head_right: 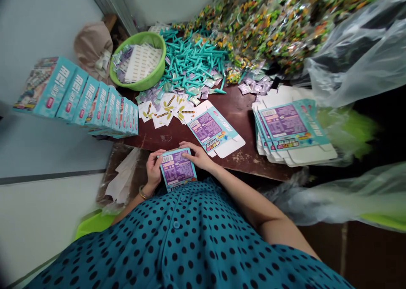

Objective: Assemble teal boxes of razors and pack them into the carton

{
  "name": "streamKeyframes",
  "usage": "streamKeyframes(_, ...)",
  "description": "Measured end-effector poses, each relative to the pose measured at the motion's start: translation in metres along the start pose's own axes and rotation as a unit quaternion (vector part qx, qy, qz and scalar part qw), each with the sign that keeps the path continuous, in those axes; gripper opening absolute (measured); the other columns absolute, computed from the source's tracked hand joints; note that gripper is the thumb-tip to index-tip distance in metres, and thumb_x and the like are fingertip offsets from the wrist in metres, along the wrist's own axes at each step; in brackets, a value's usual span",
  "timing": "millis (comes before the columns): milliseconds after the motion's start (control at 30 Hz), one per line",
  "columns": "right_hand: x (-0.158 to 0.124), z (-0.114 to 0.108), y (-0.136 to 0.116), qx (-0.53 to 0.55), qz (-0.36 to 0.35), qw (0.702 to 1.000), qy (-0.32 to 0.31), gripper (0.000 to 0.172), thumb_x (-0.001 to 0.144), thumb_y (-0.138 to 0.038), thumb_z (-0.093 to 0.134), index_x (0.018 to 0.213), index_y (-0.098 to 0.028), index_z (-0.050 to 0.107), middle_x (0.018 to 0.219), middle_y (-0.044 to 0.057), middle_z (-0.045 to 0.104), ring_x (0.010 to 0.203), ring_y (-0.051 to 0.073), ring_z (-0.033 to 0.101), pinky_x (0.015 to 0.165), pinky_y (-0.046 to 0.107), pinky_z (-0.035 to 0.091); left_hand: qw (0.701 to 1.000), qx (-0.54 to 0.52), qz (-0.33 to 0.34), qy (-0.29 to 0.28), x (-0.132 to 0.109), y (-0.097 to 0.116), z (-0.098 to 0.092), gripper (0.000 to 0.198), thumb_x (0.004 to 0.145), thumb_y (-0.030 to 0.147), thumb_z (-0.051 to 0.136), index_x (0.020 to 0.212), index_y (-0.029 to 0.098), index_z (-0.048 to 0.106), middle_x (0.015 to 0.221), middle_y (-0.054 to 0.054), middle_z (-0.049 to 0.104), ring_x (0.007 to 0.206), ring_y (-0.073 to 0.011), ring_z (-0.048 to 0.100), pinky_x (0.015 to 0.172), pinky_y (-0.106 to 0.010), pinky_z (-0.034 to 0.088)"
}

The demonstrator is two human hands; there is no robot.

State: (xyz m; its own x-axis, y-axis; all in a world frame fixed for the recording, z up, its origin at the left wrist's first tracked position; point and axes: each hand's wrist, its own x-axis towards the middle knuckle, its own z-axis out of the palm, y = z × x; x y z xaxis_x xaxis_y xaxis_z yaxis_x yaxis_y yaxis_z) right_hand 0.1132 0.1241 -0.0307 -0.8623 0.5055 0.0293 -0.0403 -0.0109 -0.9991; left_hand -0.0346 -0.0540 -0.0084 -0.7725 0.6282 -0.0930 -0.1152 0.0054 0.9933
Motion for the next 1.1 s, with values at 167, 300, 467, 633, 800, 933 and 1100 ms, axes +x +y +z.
streamKeyframes(167,-0.01,0.019,-0.013,-0.004,-0.006,1.0,0.02,0.067,0.092,-0.055,0.066,0.149,-0.022,0.053,0.153,0.013,0.055,0.141,0.028,0.054,0.117,0.046,0.045,0.998,0.015,0.056,0.013,0.017,0.023,0.001,0.017,0.088,0.038,0.072,0.093,0.023,0.07,0.112,-0.007,0.072,0.109,-0.0241,0.067,0.105,-0.039,0.049)
streamKeyframes(300,-0.003,0.033,-0.07,-0.119,-0.024,0.992,0.037,0.076,0.097,-0.045,0.061,0.163,-0.025,0.03,0.152,0.01,0.057,0.125,0.027,0.065,0.106,0.041,0.055,0.98,0.034,0.174,0.089,0.057,0.057,-0.005,0.029,0.097,0.042,0.061,0.119,0.023,0.063,0.131,-0.007,0.066,0.124,-0.0226,0.062,0.112,-0.039,0.046)
streamKeyframes(467,0.045,0.036,-0.096,-0.383,-0.085,0.913,0.108,0.068,0.1,-0.037,0.06,0.162,-0.022,0.037,0.166,0.012,0.039,0.149,0.033,0.044,0.12,0.048,0.043,0.923,0.214,0.309,0.083,0.078,0.059,-0.01,0.046,0.099,0.043,0.06,0.138,0.019,0.057,0.156,-0.015,0.048,0.148,-0.0269,0.042,0.125,-0.043,0.03)
streamKeyframes(633,0.032,-0.026,-0.023,-0.494,0.011,0.866,0.077,0.086,0.09,-0.054,0.074,0.156,-0.007,0.045,0.162,0.029,0.037,0.153,0.044,0.033,0.123,0.067,0.027,0.912,0.315,0.183,-0.188,0.079,0.009,0.012,0.056,0.073,0.046,0.087,0.123,0.025,0.072,0.145,-0.016,0.063,0.151,-0.0395,0.041,0.131,-0.055,0.008)
streamKeyframes(800,-0.088,-0.057,0.037,-0.552,0.018,0.833,0.037,0.093,0.079,-0.041,0.083,0.157,-0.01,0.044,0.165,0.026,0.034,0.155,0.047,0.028,0.122,0.076,0.017,0.849,0.426,0.196,-0.244,0.09,-0.022,0.014,0.069,0.072,0.053,0.085,0.133,0.025,0.069,0.157,-0.019,0.051,0.154,-0.0459,0.031,0.128,-0.063,0.004)
streamKeyframes(933,-0.152,-0.061,0.014,-0.515,-0.038,0.851,0.092,0.061,0.092,-0.01,0.046,0.15,-0.024,0.057,0.148,0.012,0.061,0.144,0.029,0.053,0.118,0.056,0.046,0.808,0.467,0.234,-0.274,0.103,-0.02,0.001,0.067,0.08,0.05,0.078,0.14,0.025,0.065,0.16,-0.016,0.048,0.151,-0.0448,0.036,0.127,-0.063,0.009)
streamKeyframes(1100,-0.162,-0.109,-0.05,-0.56,-0.072,0.753,0.338,0.062,0.098,-0.009,0.037,0.154,-0.031,0.052,0.152,0.007,0.058,0.145,0.027,0.05,0.122,0.052,0.042,0.725,0.537,0.335,-0.269,0.12,-0.02,-0.017,0.064,0.088,0.032,0.065,0.15,0.02,0.056,0.161,-0.014,0.047,0.153,-0.0397,0.036,0.128,-0.062,0.008)
